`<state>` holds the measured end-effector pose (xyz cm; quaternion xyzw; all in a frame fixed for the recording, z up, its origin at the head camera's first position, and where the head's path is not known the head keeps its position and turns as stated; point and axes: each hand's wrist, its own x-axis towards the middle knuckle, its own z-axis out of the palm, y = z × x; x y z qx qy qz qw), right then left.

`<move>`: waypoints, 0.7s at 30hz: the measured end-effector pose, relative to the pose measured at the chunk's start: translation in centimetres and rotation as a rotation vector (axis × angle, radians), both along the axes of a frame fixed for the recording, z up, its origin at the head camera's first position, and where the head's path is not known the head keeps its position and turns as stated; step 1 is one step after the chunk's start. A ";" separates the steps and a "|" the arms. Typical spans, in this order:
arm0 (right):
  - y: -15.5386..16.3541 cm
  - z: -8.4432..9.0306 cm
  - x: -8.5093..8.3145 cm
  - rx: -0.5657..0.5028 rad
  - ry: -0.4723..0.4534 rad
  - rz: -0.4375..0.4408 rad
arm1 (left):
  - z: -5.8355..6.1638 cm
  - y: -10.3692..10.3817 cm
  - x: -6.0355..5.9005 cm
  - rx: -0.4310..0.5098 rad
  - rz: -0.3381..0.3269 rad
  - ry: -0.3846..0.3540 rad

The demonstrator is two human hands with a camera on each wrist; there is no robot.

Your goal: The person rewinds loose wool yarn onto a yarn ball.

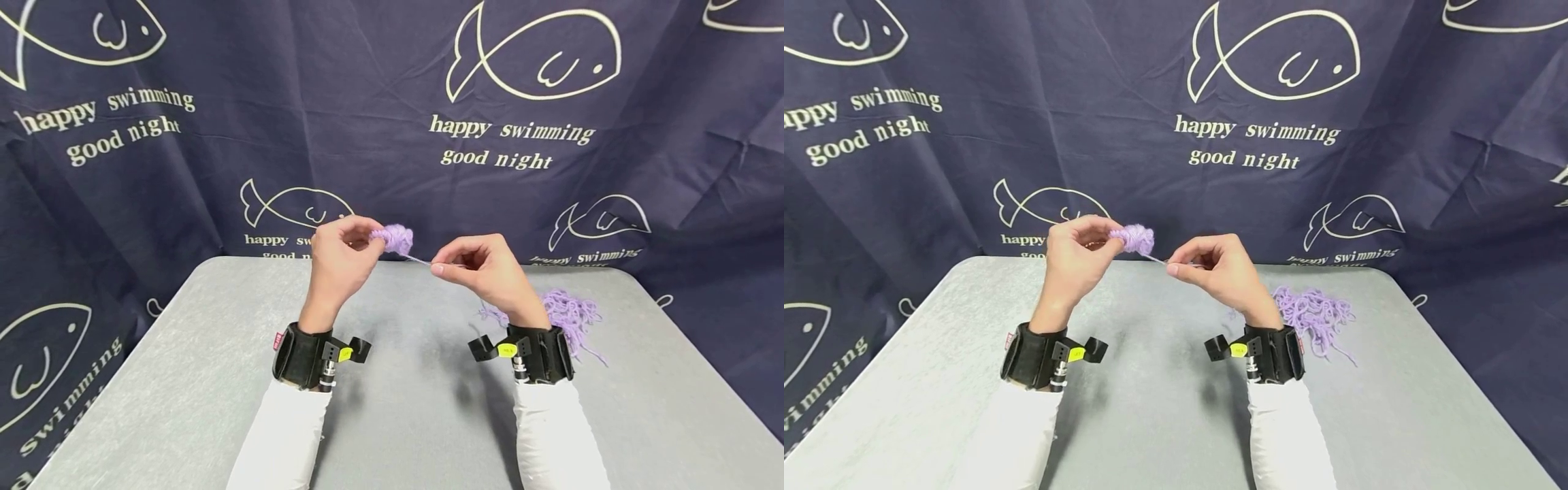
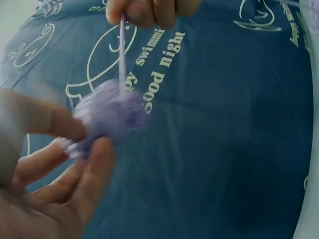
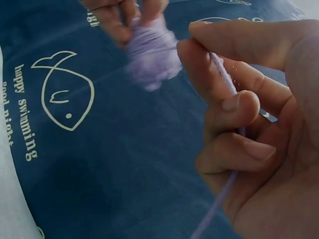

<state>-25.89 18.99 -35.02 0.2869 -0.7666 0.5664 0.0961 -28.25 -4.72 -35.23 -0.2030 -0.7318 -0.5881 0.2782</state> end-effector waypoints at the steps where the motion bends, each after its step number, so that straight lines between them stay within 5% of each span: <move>1: 0.1 0.1 0.0 -0.009 0.009 -0.005 | 0.0 -0.1 0.0 -0.056 -0.007 -0.020; 5: 0.4 0.2 0.1 -0.056 0.027 -0.037 | 0.0 -0.6 0.1 -0.262 -0.113 -0.115; 10: 0.6 0.2 0.0 -0.138 0.018 -0.076 | 0.0 -0.9 0.1 -0.426 -0.393 -0.206; 14: 0.5 0.1 -0.2 -0.203 0.004 -0.075 | 0.1 -0.7 0.5 -0.467 -0.615 -0.233; 21: 0.0 -0.3 -0.5 -0.249 -0.021 -0.085 | 0.4 -0.1 1.1 -0.413 -0.879 -0.181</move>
